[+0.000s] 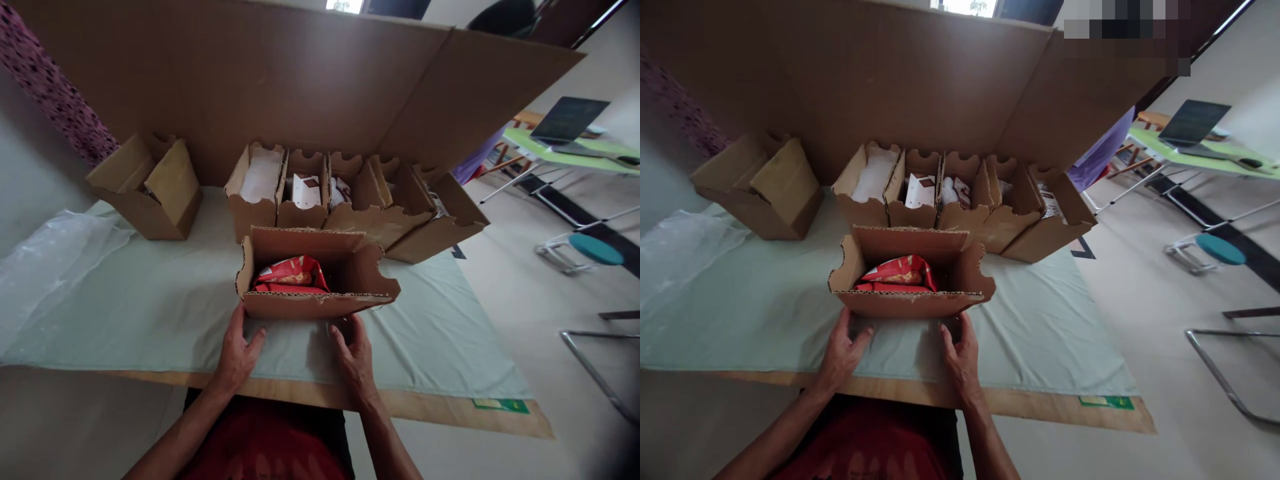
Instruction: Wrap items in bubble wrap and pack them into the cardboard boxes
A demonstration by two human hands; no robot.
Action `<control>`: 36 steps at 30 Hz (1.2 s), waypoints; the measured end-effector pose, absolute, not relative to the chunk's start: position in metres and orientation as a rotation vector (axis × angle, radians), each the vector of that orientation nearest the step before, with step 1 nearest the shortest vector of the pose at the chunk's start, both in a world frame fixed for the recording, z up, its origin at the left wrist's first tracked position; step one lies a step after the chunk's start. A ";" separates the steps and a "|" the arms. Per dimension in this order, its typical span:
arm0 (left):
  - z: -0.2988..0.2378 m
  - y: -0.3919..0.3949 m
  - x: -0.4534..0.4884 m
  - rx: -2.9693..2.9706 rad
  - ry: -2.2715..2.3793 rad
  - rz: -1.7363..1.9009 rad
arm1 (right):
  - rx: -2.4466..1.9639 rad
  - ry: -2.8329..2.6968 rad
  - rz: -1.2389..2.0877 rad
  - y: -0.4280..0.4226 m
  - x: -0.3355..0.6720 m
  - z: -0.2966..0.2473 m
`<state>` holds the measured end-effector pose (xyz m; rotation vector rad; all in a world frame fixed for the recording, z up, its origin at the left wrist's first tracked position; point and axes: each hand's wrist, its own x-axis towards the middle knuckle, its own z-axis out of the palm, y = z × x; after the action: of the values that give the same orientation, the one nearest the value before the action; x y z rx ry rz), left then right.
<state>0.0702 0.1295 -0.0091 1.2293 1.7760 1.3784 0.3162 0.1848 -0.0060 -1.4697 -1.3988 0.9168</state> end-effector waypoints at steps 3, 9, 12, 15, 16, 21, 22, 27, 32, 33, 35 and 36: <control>-0.012 0.128 0.073 1.194 1.788 1.367 | -1.491 -1.404 0.914 0.183 0.317 -0.003; -0.013 0.129 0.078 1.149 1.771 1.390 | -1.522 -1.453 0.884 0.180 0.322 -0.007; -0.012 0.131 0.080 1.144 1.765 1.414 | -1.524 -1.490 0.830 0.178 0.326 -0.014; -0.010 0.136 0.078 1.129 1.759 1.422 | -1.516 -1.554 0.761 0.176 0.329 -0.020; -0.010 0.137 0.077 1.124 1.757 1.422 | -1.510 -1.578 0.745 0.176 0.329 -0.022; -0.013 0.148 0.073 1.161 1.767 1.428 | -1.479 -1.656 0.689 0.176 0.327 -0.024; -0.014 0.150 0.072 1.174 1.766 1.430 | -1.477 -1.667 0.682 0.176 0.326 -0.023; -0.014 0.155 0.073 1.216 1.797 1.439 | -1.498 -1.686 0.661 0.177 0.324 -0.024; -0.012 0.155 0.074 1.219 1.811 1.431 | -1.511 -1.628 0.681 0.177 0.323 -0.027; -0.011 0.156 0.075 1.219 1.806 1.429 | -1.508 -1.623 0.680 0.177 0.323 -0.027; -0.011 0.159 0.076 1.221 1.802 1.437 | -1.508 -1.622 0.682 0.177 0.322 -0.026; -0.011 0.161 0.077 1.225 1.805 1.443 | -1.511 -1.623 0.688 0.178 0.322 -0.026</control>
<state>0.0773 0.1607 -0.0109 1.2249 1.8049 1.4432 0.3218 0.1776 -0.0258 -1.5115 -1.6227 0.6882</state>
